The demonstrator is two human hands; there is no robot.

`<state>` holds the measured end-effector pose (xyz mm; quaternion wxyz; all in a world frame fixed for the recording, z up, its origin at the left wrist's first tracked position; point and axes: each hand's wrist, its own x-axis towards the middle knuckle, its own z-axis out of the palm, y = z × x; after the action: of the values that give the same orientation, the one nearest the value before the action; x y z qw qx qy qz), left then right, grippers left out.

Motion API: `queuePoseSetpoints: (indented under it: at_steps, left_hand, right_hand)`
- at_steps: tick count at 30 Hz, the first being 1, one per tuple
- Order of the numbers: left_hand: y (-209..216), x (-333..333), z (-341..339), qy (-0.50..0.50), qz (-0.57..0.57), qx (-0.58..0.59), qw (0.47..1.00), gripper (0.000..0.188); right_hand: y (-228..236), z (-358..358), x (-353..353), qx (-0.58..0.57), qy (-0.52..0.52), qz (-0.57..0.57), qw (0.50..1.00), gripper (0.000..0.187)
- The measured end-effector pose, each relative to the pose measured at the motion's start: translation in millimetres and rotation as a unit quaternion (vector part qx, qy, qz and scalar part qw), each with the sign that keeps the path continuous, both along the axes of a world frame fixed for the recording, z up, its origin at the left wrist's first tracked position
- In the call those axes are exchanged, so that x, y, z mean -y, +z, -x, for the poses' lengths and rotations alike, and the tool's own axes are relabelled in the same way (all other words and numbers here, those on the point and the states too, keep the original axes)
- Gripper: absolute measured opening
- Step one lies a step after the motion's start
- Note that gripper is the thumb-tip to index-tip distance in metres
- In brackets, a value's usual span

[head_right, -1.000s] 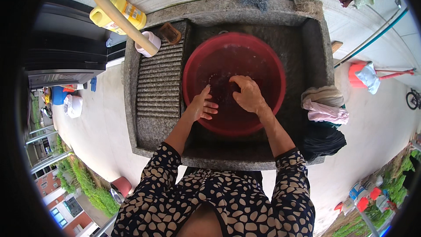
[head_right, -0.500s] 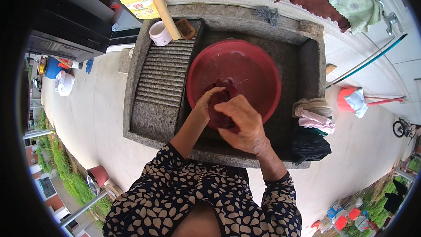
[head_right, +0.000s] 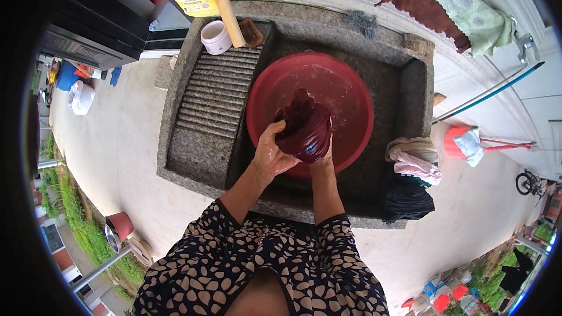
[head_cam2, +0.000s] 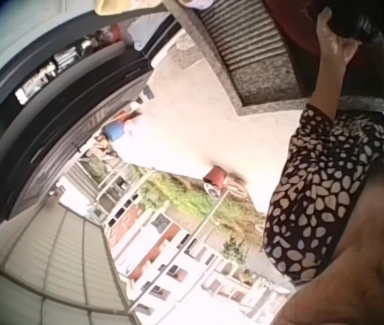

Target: The person washes a black garment and a maroon patterned cloth by hand in a red basin of water at an outdoor stone washbasin. They scrub the items on the washboard, rinse them in the basin, and wring out excess water. The person uses a brush and bar of soap during the process.

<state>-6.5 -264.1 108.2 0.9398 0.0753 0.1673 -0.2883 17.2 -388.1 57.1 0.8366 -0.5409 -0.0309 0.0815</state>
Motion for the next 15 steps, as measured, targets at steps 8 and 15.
queuePoseSetpoints:
  at_steps: [8,15]
  left_hand:
    - [-1.8,-4.7,17.9,-0.115,-0.243,0.027,0.963,0.078]
    - [5.6,5.0,23.8,-0.198,-0.641,0.241,0.702,0.112]
  right_hand:
    - [32.0,-7.9,-0.4,-0.105,-0.017,-0.32,0.942,0.05]
    - [26.9,-14.3,24.3,-0.092,0.015,0.01,0.996,0.014]
